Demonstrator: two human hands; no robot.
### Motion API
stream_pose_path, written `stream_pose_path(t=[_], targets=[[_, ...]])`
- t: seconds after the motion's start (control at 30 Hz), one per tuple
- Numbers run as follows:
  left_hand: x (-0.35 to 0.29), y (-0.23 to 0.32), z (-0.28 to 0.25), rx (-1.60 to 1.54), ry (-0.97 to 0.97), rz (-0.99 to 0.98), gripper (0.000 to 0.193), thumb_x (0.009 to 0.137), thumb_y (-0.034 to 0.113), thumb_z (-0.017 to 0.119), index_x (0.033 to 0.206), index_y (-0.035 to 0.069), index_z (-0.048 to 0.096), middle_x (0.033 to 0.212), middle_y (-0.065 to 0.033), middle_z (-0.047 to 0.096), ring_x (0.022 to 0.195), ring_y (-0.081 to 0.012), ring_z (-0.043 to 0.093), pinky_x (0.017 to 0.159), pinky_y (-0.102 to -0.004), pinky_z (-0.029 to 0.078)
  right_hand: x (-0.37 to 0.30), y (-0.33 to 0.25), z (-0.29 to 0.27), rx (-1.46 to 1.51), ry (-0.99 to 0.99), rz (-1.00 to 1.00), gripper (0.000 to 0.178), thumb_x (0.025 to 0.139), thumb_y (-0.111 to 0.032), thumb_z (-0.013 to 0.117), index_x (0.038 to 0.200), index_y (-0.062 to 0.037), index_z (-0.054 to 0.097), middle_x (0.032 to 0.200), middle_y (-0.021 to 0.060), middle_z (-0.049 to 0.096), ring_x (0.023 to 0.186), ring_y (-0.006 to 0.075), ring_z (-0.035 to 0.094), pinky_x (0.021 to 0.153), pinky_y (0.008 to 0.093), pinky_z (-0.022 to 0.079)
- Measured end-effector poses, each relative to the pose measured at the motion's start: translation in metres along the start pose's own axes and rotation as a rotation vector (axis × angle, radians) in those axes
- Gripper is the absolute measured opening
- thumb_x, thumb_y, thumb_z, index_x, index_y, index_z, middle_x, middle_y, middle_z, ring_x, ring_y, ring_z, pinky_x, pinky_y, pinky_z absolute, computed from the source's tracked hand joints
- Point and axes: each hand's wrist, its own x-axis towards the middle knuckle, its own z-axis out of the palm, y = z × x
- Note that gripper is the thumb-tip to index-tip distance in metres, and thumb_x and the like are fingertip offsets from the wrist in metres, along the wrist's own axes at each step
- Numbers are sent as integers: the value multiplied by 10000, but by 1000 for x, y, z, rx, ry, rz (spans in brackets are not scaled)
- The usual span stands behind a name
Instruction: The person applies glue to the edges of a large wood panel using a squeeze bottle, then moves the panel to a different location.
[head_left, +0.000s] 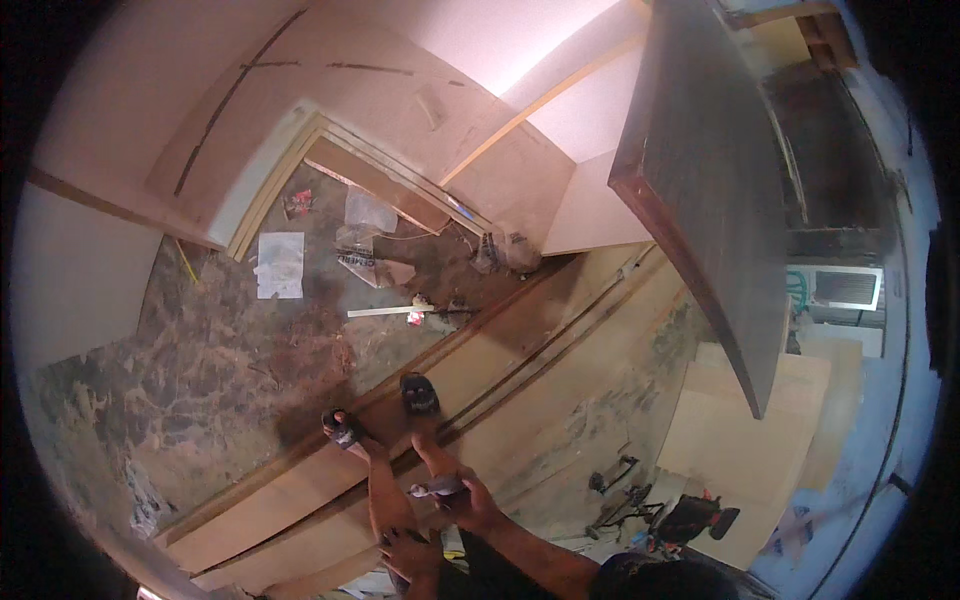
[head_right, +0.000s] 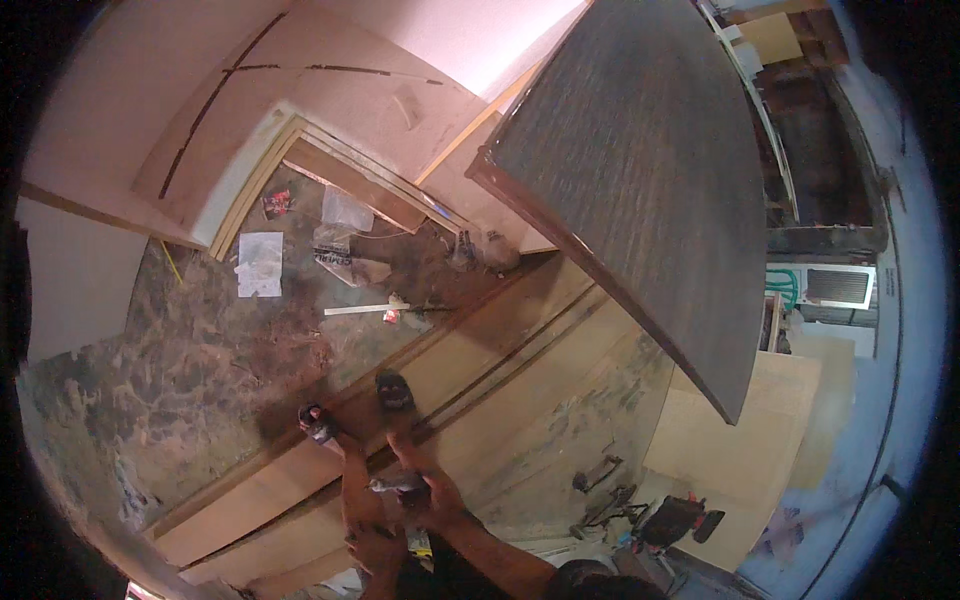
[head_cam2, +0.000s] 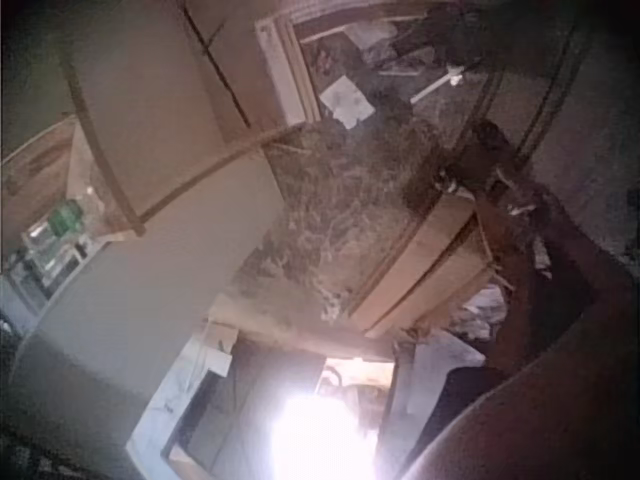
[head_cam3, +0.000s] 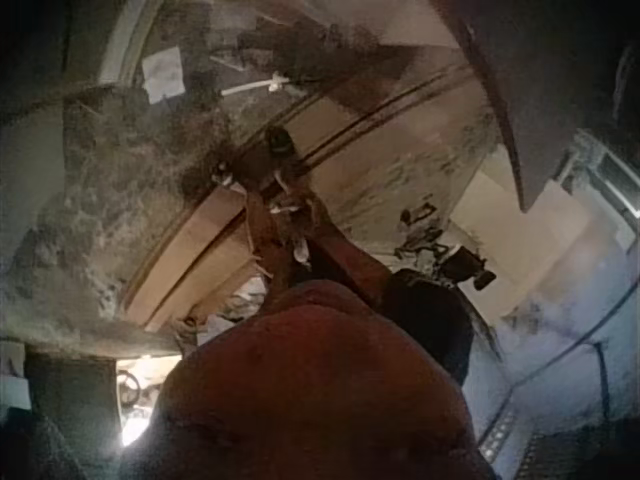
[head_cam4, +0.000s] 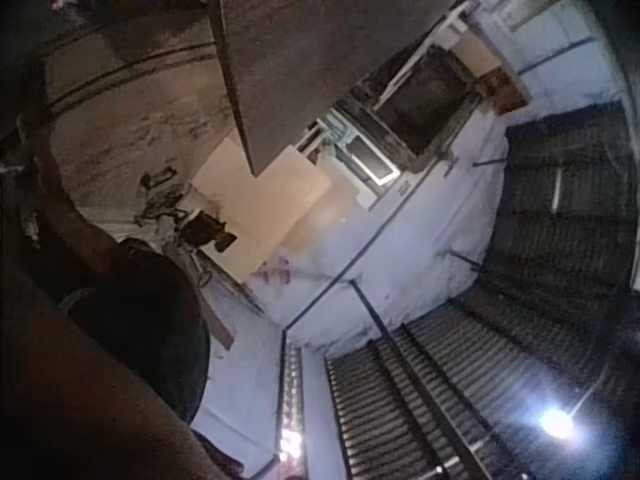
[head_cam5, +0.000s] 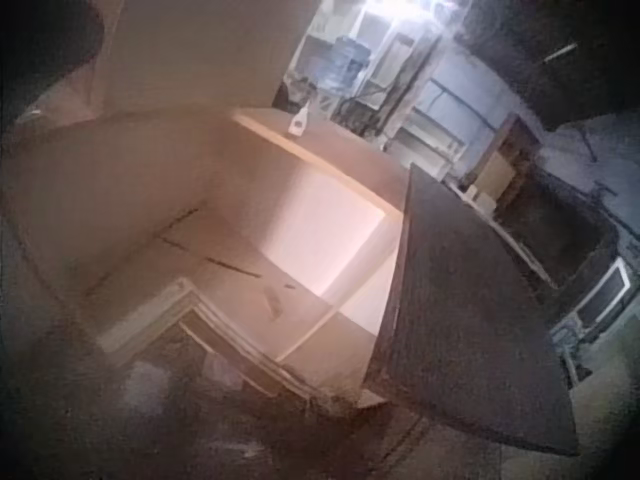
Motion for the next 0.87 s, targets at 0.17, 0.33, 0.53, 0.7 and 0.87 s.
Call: stream_pose_path(t=[0.17, 0.33, 0.53, 0.7, 0.87], targets=[[5, -6, 0, -8, -144, 27, 818, 748, 586, 586, 1332, 18, 522, 1409, -181, 432, 1330, -447, 339, 1086, -560, 278, 10, 18, -18, -169, 12, -99, 412, 949, -418, 525, 1156, -62, 545, 1022, 103, 630, 901, 244, 622, 765, 390, 528], [6, 9, -43, 39, 6, 44, 701, 790, 573, 554, 1273, 67, 590, 1391, -177, 463, 1311, -426, 386, 1070, -528, 310, -27, 0, 32, 419, -65, 175, 395, 937, -368, 561, 1183, -60, 531, 1081, 143, 615, 906, 285, 628, 731, 402, 549], [103, -46, -12, -459, 161, 327, 531, 812, 468, 631, 1134, 46, 634, 1123, -168, 652, 1081, -347, 602, 916, -442, 469, -120, -79, 118, 415, -247, -5, 381, 912, -378, 602, 1085, -39, 596, 1059, 150, 639, 937, 296, 637, 757, 395, 572], [103, -79, -51, -539, 74, 475, 481, 761, 317, 733, 1163, 75, 630, 1098, -208, 653, 1060, -352, 614, 887, -466, 479, -164, -103, 132, 379, -162, -174, 390, 914, -415, 581, 1025, -45, 629, 1021, 147, 664, 903, 296, 654, 710, 376, 562], [88, -123, -91, -590, -193, 793, 671, 751, 272, 752, 1352, 113, 500, 1222, -195, 611, 1077, -346, 610, 912, -456, 472, -216, -120, 41, 425, -431, -269, 507, 900, -492, 560, 1167, -62, 589, 1121, 169, 651, 892, 287, 653, 725, 387, 548]])
